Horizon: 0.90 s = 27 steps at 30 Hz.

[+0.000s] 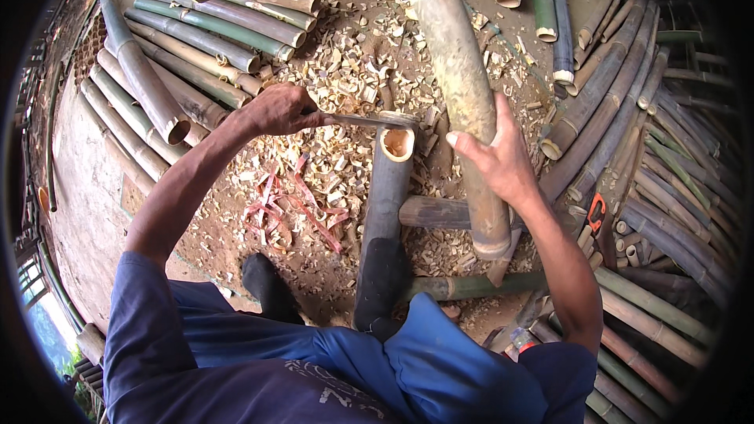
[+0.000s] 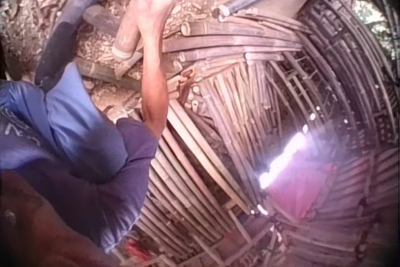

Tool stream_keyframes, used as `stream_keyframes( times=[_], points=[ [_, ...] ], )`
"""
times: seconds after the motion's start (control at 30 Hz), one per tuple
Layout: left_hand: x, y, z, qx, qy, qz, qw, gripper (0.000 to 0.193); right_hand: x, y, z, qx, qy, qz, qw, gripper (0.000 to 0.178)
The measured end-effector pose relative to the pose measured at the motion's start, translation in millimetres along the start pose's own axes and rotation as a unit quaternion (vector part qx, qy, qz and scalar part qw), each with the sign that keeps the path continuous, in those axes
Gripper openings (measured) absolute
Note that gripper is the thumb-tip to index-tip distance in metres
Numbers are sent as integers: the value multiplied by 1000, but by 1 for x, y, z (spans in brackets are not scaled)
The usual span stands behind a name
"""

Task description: The person shaves a piece of bamboo by hand using a knife, smoothing the surface and edges, then uses a small tool to clean out a hole in a larger bamboo pole.

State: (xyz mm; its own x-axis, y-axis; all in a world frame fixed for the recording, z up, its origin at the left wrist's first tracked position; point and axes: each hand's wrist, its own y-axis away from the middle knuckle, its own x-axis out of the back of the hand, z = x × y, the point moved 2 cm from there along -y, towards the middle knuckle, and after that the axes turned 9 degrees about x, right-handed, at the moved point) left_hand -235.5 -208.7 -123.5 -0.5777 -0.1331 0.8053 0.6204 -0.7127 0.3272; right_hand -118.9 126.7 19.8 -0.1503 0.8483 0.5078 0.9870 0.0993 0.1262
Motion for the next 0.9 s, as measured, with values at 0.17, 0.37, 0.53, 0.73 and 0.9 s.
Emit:
stream_keyframes(
  times=[0.17, 0.37, 0.53, 0.73, 0.9],
  points=[
    [-2, 5, 4, 35, -40, 21, 998, 61, -17, 23, 6, 0, 79, -38, 996, 104],
    [-1, 13, 6, 86, -47, 1, 995, 60, -34, 37, 7, -16, 128, -126, 984, 102],
    [-2, 13, 7, 97, -30, -19, 995, 61, -31, 25, 10, -38, 169, -199, 965, 106],
    [-5, 7, 1, 91, -39, -29, 995, 55, -41, 24, -2, -99, 94, -135, 982, 104],
    [-9, 4, -3, 79, 9, -25, 997, 51, -33, 10, 5, -39, 145, -170, 974, 103]
  ],
)
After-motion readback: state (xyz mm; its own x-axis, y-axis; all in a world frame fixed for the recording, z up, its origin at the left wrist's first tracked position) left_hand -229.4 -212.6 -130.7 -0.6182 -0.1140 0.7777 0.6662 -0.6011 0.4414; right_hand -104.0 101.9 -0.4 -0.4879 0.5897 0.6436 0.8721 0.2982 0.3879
